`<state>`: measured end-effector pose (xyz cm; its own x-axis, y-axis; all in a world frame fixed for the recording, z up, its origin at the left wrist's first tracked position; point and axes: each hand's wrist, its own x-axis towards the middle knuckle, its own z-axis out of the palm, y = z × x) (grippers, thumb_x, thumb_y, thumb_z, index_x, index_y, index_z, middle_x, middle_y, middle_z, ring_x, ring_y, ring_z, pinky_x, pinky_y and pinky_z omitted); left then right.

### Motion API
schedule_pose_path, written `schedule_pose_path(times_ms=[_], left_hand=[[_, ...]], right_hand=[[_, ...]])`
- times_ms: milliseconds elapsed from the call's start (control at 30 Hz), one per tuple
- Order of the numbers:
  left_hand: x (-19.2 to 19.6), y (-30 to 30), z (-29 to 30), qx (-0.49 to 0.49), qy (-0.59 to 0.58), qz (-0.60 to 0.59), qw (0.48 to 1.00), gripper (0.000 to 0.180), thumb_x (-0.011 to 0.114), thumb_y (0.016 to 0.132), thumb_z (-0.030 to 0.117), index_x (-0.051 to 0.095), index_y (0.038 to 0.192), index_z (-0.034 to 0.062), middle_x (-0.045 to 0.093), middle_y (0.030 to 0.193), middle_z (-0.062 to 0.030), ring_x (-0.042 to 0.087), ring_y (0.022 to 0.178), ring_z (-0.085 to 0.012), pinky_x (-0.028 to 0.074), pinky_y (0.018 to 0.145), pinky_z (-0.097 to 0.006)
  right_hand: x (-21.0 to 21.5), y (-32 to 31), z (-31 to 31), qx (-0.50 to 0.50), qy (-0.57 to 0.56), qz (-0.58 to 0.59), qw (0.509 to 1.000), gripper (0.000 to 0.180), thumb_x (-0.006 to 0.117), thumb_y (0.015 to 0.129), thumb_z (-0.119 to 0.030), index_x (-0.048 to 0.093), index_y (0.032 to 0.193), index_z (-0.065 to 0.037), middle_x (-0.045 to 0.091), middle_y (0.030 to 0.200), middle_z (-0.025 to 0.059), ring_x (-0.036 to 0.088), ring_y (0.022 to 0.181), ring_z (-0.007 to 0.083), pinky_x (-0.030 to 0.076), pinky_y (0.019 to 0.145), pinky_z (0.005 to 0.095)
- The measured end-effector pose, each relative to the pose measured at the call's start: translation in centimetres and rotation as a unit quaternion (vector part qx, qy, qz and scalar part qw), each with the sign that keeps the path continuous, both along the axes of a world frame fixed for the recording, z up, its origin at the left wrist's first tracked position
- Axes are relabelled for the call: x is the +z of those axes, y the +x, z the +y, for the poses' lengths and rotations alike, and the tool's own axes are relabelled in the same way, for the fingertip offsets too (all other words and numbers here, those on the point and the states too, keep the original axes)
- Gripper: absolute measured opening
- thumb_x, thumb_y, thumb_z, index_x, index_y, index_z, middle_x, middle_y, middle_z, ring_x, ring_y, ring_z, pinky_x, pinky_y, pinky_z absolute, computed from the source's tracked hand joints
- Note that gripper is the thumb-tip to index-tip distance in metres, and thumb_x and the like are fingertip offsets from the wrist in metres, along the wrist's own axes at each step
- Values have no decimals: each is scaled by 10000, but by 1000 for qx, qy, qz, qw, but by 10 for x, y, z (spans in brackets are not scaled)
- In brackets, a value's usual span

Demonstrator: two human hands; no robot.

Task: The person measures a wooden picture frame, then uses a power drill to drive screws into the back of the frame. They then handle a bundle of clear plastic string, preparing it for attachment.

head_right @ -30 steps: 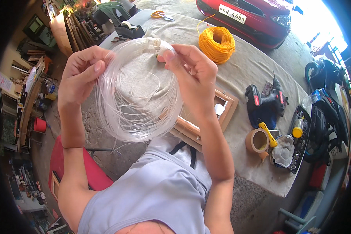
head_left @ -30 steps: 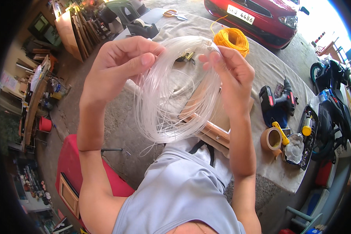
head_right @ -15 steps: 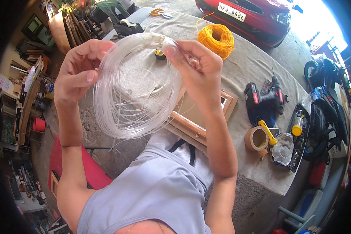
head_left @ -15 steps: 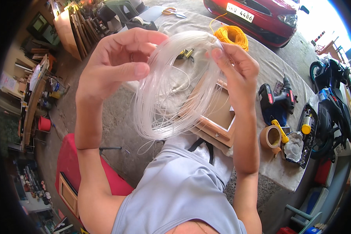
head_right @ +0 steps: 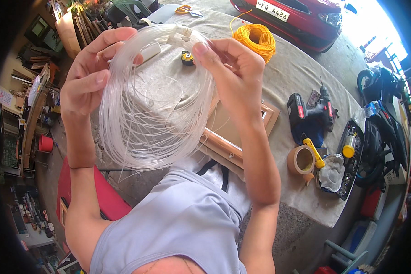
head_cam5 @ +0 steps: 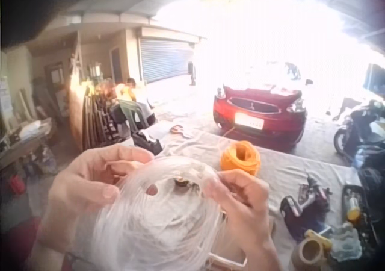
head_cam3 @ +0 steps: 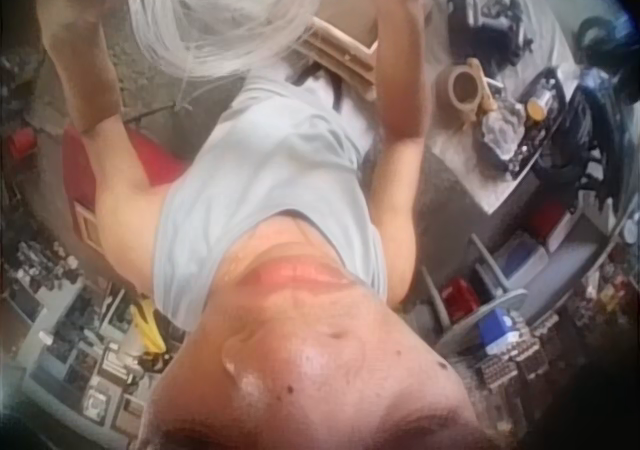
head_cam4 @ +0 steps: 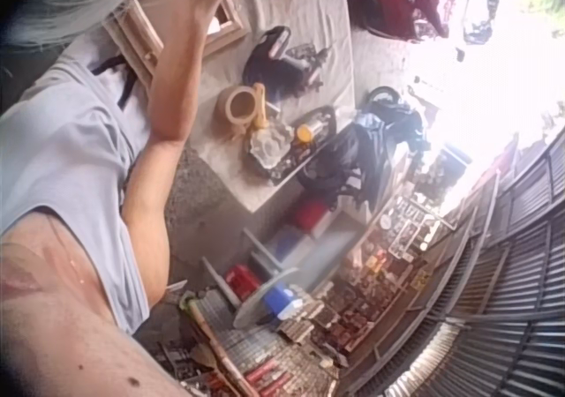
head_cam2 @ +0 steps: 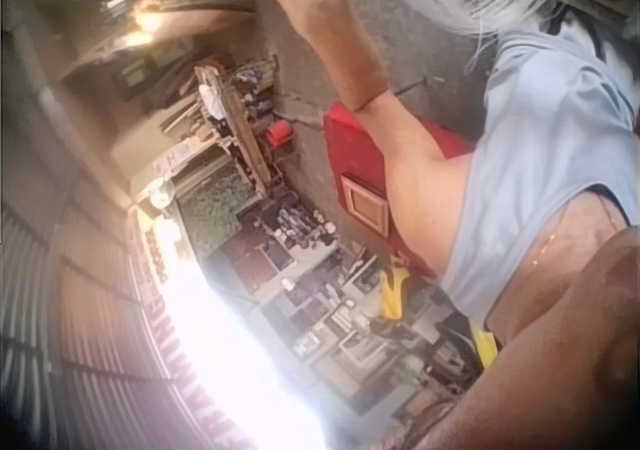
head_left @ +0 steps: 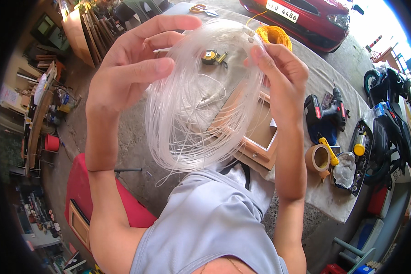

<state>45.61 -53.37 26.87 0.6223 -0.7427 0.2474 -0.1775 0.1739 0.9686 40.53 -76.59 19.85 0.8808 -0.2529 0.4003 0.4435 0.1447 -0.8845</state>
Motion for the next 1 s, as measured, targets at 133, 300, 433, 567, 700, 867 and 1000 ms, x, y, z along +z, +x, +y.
schedule_pose_path(times_ms=[133, 300, 433, 567, 700, 867, 1000], left_hand=[[0, 1, -3, -20, -11, 25, 999, 620, 653, 837, 168, 404, 1370, -27, 660, 981, -116, 633, 910, -143, 495, 787, -248], [5, 4, -5, 35, 96, -102, 989, 610, 689, 823, 279, 484, 1257, -98, 648, 763, -51, 608, 706, -79, 457, 686, -184], [10, 8, -7, 62, 120, -138, 981, 435, 658, 842, 253, 599, 1122, -74, 624, 681, -21, 553, 587, -57, 425, 607, -175], [17, 23, 3, 63, 70, -146, 985, 407, 611, 888, 190, 560, 1166, -103, 579, 654, -25, 478, 552, -51, 412, 544, -181], [11, 56, 36, 11, -44, -40, 998, 440, 534, 966, 171, 456, 1263, -144, 554, 682, -56, 467, 565, -62, 384, 468, -178], [15, 64, 46, 14, -66, -19, 998, 468, 528, 972, 182, 420, 1290, -144, 527, 704, -51, 460, 584, -54, 374, 469, -179], [19, 64, 50, 55, -109, -11, 992, 472, 493, 989, 178, 383, 1312, -147, 504, 719, -48, 432, 579, -60, 345, 468, -180]], right_hand=[[2, -1, 2, -8, 3, -35, 999, 202, 716, 839, -72, 659, 966, 75, 679, 847, 74, 629, 780, 86, 504, 726, 200], [7, -5, 5, -12, -31, -92, 995, 201, 736, 814, -51, 664, 964, 62, 674, 832, 62, 620, 759, 76, 502, 684, 194], [5, -6, 0, -7, -46, -91, 995, 215, 750, 796, -41, 661, 972, 44, 663, 836, 46, 599, 727, 56, 483, 645, 180], [5, -8, -10, 22, -19, -60, 998, 237, 754, 784, -33, 657, 995, 19, 657, 846, 42, 574, 683, 41, 442, 572, 169], [7, -10, -17, 81, 14, -3, 997, 233, 741, 787, -25, 657, 1002, 9, 656, 834, 46, 546, 627, 41, 401, 524, 167], [4, -6, -18, 120, 38, -19, 992, 222, 705, 810, -20, 645, 1021, 18, 666, 833, 74, 535, 587, 61, 391, 512, 175], [5, -6, -18, 124, 59, -11, 990, 235, 690, 820, -27, 634, 1042, 25, 671, 835, 92, 536, 578, 74, 381, 501, 181]])
